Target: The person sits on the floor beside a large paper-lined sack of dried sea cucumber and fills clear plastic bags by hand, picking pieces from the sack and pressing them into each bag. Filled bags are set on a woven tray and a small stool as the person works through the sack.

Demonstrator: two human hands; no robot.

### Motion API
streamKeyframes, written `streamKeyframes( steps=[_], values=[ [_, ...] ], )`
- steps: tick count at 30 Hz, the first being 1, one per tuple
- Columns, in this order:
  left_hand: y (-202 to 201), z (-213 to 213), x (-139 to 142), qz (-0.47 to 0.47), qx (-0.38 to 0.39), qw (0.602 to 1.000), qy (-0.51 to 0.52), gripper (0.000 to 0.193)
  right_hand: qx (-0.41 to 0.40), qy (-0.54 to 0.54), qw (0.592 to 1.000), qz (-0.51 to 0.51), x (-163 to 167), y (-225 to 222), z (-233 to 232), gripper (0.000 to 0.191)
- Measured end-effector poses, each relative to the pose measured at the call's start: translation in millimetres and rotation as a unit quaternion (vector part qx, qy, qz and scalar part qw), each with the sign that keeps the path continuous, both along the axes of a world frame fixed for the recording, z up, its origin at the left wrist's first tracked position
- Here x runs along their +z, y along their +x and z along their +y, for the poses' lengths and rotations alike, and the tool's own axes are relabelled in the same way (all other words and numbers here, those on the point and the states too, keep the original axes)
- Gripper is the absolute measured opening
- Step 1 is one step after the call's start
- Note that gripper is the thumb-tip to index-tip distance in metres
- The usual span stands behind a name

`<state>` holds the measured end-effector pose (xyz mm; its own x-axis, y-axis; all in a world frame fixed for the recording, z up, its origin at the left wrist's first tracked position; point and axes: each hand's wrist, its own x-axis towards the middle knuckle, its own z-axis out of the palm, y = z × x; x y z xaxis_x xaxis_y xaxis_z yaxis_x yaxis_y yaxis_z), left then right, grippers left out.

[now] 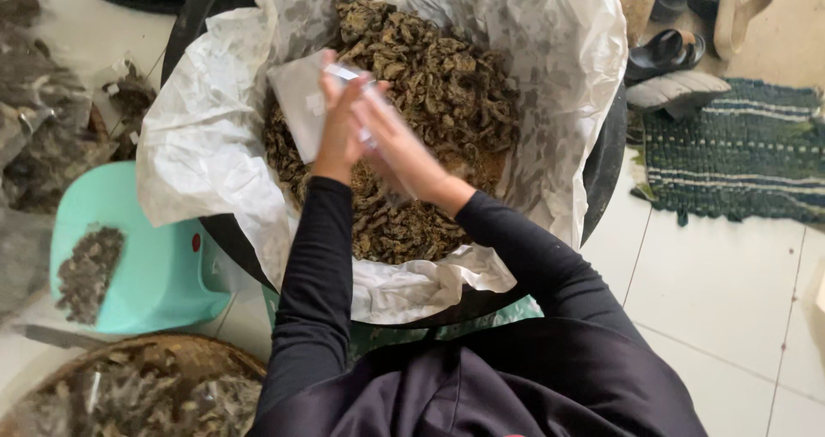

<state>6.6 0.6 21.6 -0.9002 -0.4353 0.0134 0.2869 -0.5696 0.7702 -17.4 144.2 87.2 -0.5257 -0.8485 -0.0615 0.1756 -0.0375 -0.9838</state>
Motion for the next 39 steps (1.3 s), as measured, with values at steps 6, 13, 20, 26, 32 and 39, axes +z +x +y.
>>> streamKeyframes(
  steps=[6,13,20,26,32,39],
  values=[
    [9.4,-58.6,-24.2,0.048,0.134,0.983,0.119,0.102,0.128,0.043,0.848,0.512,-29.4,-21.7,15.4,0.059],
    [21.7,-72.4,-28.3,-0.048,0.276,0.898,0.339,0.092,-0.353,0.230,0.862,0.281,-47.0,-175.4,54.7,0.042],
    [2.6,-40.3,-37.6,-0.098,0.165,0.910,0.368,0.096,-0.270,0.410,0.795,0.356,-91.1,-172.3,67.9,0.074],
    [-0.3,-28.7,-40.1,-0.089,0.131,0.910,0.383,0.098,-0.121,0.513,0.829,0.188,-78.4,-120.7,75.4,0.113],
    [-9.5,-19.8,-52.6,-0.095,0.121,0.896,0.415,0.100,-0.051,0.556,0.799,0.221,-96.7,-89.4,72.4,0.133],
    [-13.0,-27.6,-65.0,-0.108,0.175,0.858,0.470,0.096,0.049,0.477,0.856,0.195,-94.4,-117.3,81.5,0.087]
  ],
)
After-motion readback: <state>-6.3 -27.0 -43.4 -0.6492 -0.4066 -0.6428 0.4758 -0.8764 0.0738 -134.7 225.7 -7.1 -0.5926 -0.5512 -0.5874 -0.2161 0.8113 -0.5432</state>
